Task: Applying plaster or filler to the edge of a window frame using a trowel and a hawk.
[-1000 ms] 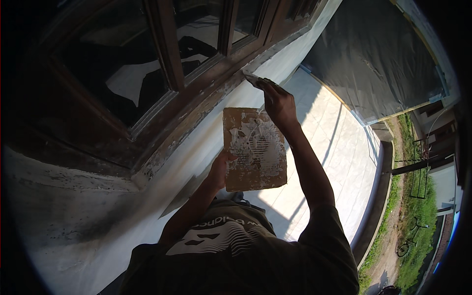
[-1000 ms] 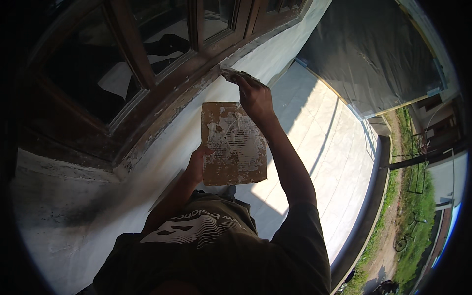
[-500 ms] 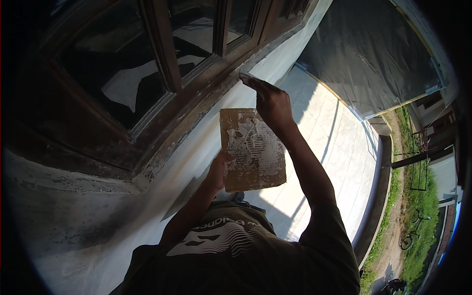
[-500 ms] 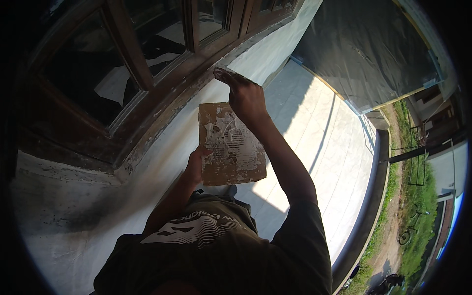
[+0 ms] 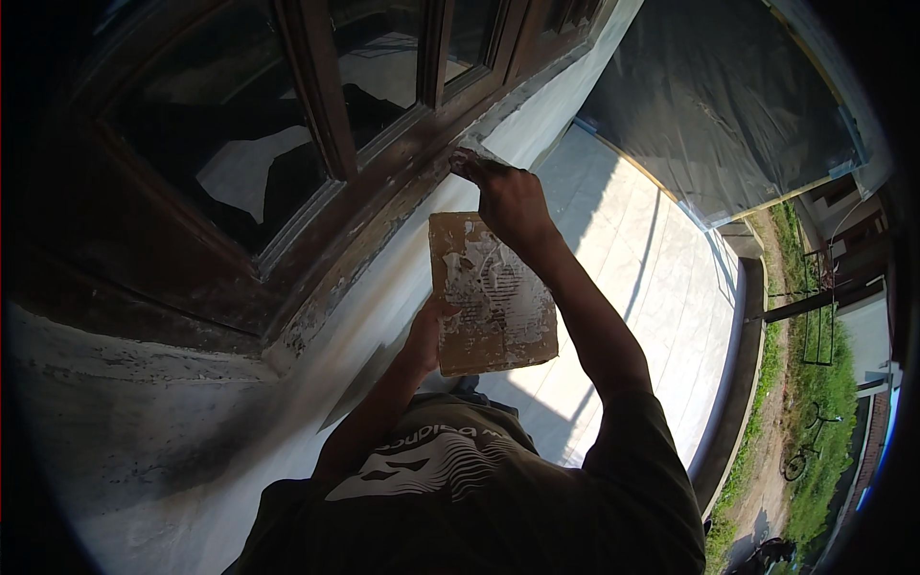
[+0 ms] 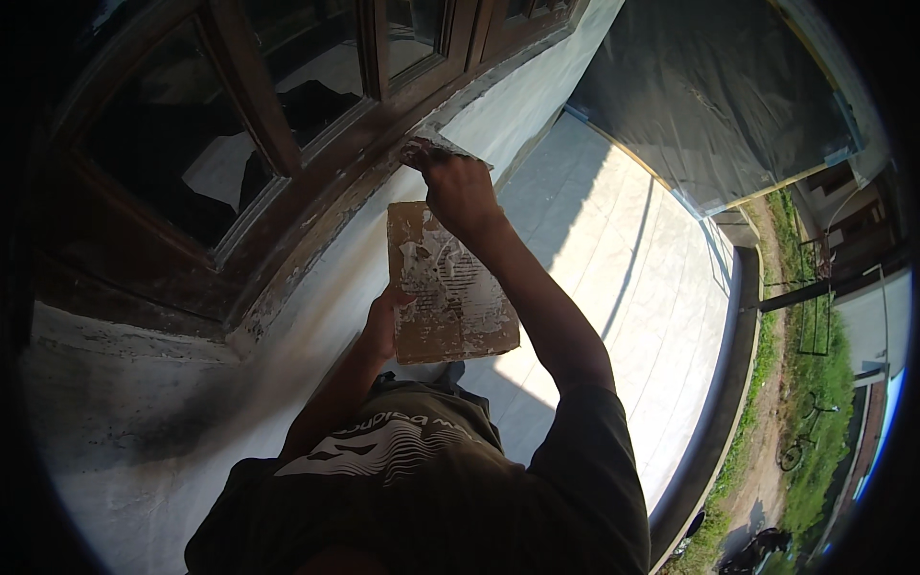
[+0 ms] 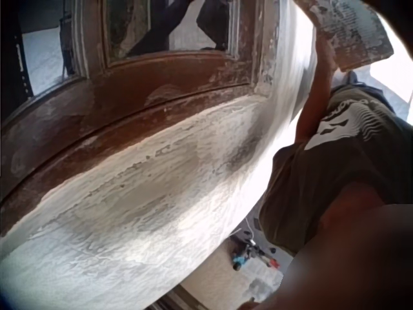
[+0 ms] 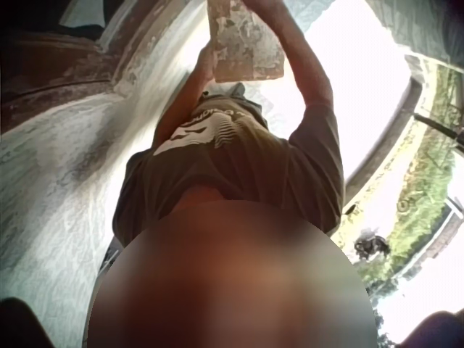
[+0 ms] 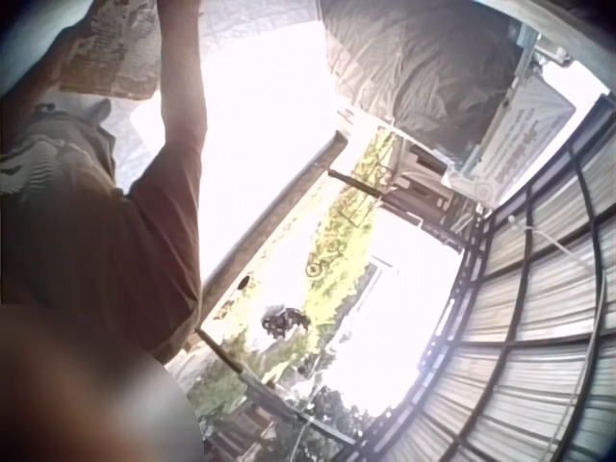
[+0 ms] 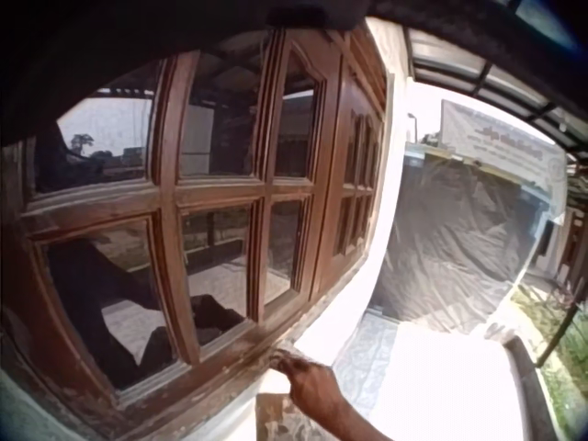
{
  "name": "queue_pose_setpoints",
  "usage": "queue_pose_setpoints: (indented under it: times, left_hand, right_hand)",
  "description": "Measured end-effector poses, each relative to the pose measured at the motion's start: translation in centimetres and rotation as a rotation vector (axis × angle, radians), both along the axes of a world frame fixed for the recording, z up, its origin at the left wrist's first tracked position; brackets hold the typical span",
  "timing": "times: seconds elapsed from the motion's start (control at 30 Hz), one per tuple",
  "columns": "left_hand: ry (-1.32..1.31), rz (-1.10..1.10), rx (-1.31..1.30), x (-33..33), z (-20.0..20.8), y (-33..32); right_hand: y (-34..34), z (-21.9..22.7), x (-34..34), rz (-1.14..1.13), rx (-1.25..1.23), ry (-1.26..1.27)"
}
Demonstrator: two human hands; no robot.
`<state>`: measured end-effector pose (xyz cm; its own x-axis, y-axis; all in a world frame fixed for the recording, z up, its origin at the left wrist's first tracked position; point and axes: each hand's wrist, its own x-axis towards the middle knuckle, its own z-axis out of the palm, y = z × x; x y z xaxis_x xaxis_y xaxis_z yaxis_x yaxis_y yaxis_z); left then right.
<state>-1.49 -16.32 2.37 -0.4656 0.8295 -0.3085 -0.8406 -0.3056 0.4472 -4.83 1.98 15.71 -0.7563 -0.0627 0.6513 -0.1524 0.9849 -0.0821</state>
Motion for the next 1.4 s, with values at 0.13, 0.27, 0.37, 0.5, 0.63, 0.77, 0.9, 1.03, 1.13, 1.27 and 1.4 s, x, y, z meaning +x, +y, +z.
queue_pose_setpoints:
  times: [0.13, 0.27, 0.37, 0.5, 0.63, 0.77, 0.9, 1.03, 1.13, 1.27, 1.4]
  left_hand:
    - [0.073, -0.017, -0.024, -0.1, -0.2, 0.0]
    - [0.034, -0.025, -0.005, -0.3, -0.8, 0.0]
    - [0.044, -0.02, -0.021, -0.3, -0.4, -0.1]
    - [0.021, 0.001, -0.006, 0.0, 0.0, -0.1]
    - [0.014, -0.032, -0.007, 0.0, -0.2, 0.0]
    - [0.017, 0.0, -0.016, 0.2, -0.4, -0.1]
    - [0.035, 0.0, -0.009, 0.2, -0.2, -0.3]
    - [0.025, 0.008, -0.024, 0.2, 0.1, -0.6]
    - [0.039, 0.015, -0.065, 0.3, 0.4, -0.4]
    - [-0.005, -0.037, -0.055, -0.1, -0.1, -0.4]
    - [0.005, -0.041, -0.121, 0.0, 0.2, -0.3]
  right_hand:
    - [0.3, -0.5, 0.2, 0.003, 0.039, -0.037]
    - [0.0, -0.8, 0.6, 0.02, 0.041, -0.117]
    - [-1.7, -0.2, 2.1, 0.065, -0.011, -0.061]
    - [-1.2, 2.1, 2.7, 0.032, -0.194, -0.001]
    - [1.4, 2.3, 0.1, -0.083, -0.138, 0.035]
    - [1.1, 0.8, -1.7, -0.087, -0.104, -0.011]
    - [-0.2, 0.3, -1.7, -0.075, -0.091, -0.057]
    - [-1.8, 0.1, -1.5, -0.081, 0.028, -0.139]
    - [-2.2, -0.7, -1.3, -0.055, 0.081, -0.09]
    - [-4.0, 0.0, -0.3, -0.066, 0.134, -0.147]
    - [-4.4, 0.0, 0.3, -0.041, 0.088, -0.172]
